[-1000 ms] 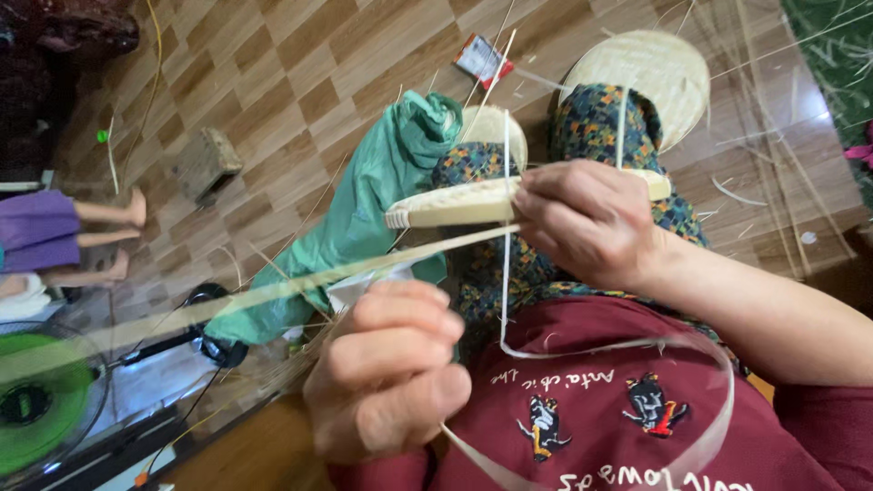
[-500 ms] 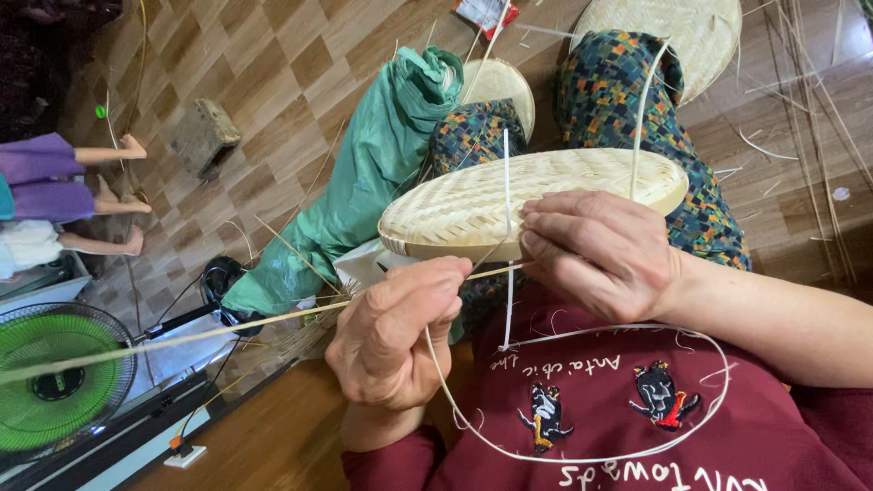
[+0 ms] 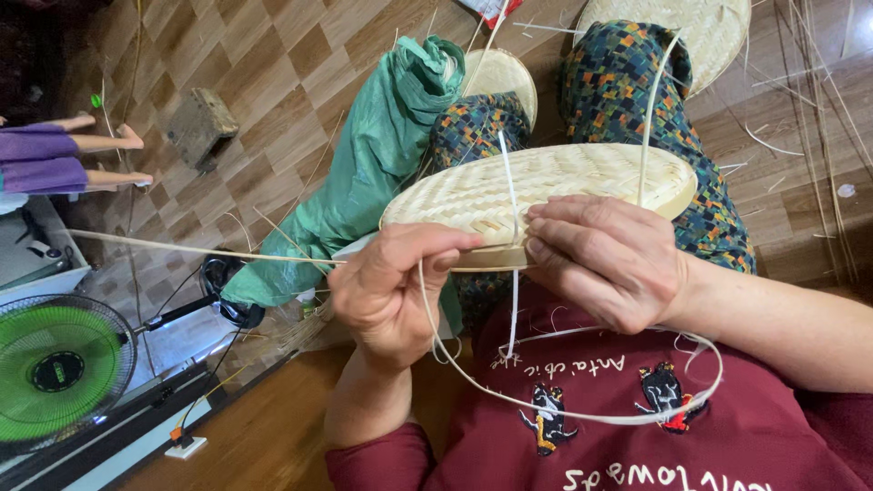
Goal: The person weaves a small round basket using thin bamboo strips, threading them through the existing structure with both hands. The person uses scissors to trim the excess strip at the end.
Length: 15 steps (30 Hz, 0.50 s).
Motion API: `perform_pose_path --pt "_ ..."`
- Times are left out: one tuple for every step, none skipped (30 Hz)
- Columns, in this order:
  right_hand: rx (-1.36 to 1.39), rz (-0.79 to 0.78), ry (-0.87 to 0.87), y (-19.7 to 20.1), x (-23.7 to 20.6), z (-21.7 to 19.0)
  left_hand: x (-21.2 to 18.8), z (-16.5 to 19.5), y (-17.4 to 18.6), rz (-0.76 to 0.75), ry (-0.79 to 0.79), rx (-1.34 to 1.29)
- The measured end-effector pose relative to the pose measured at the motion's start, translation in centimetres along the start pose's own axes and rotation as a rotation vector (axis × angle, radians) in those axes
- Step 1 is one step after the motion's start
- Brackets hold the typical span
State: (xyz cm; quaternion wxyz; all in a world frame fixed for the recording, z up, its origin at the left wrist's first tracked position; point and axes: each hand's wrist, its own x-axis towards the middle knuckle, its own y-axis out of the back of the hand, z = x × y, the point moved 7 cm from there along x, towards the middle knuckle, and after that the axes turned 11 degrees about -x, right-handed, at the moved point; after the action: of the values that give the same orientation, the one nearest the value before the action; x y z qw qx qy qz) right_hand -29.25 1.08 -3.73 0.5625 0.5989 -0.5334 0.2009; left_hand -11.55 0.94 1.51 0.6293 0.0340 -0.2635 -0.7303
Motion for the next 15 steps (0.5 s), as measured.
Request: perform_pose_path --pt "-0.004 -0.005 0.005 0.0 0.0 0.0 -0.1 -0.3 -0.2 -0.002 0.001 -0.024" --pt "-0.008 -0.011 0.007 -0.1 -0.1 0.1 -0.2 -0.7 -0.5 -0.006 0.004 -0.05" --pt "-0.008 -0.021 0.008 -0.1 -0.1 0.0 -0.3 -0.8 -1.1 -0.064 -0.017 -0.018" --pt "-0.006 -0.02 0.01 -0.1 -0.1 0.0 -0.3 -0.9 -1.8 -0.119 -0.036 0.016" --pt "-0.006 -0.017 0.015 -0.2 -0.1 -0.1 -0.3 -0.9 -2.4 -0.172 -0.059 0.052" --pt "-0.009 -0.011 0.025 -0.2 -0.1 -0.1 -0.2 -0.8 -2.9 -0.206 -0.104 0.125" --pt "-0.021 -0.017 0.022 -0.3 -0.1 0.0 -0.1 -0.7 -3.4 -0.24 -0.149 0.2" --pt "-0.029 -0.023 0.017 -0.3 0.0 -0.1 0.1 -0.5 -3.8 -0.275 -0.189 0.275" --pt "-0.038 -0.029 0.012 -0.4 0.2 0.0 0.2 -0.2 -3.7 -0.26 -0.191 0.322" --pt "-0.04 -0.023 -0.002 -0.4 0.4 0.2 0.5 0.1 -3.6 -0.245 -0.198 0.368" --pt "-0.044 -0.019 -0.015 -0.4 0.6 0.4 0.7 0.5 -3.5 -0.229 -0.208 0.411" --pt "-0.047 -0.016 -0.03 -0.4 0.8 0.8 0.5 1.5 -3.1 -0.211 -0.268 0.456" --pt "-0.045 -0.006 -0.049 -0.4 1.1 1.4 0.0 2.6 -2.7 -0.194 -0.328 0.499" --pt "-0.046 0.006 -0.07 -0.5 1.3 2.2 -0.5 3.7 -2.5 -0.178 -0.391 0.541" --pt "-0.047 0.019 -0.091 -0.4 1.5 2.9 -1.2 4.6 -2.1 -0.158 -0.429 0.429"
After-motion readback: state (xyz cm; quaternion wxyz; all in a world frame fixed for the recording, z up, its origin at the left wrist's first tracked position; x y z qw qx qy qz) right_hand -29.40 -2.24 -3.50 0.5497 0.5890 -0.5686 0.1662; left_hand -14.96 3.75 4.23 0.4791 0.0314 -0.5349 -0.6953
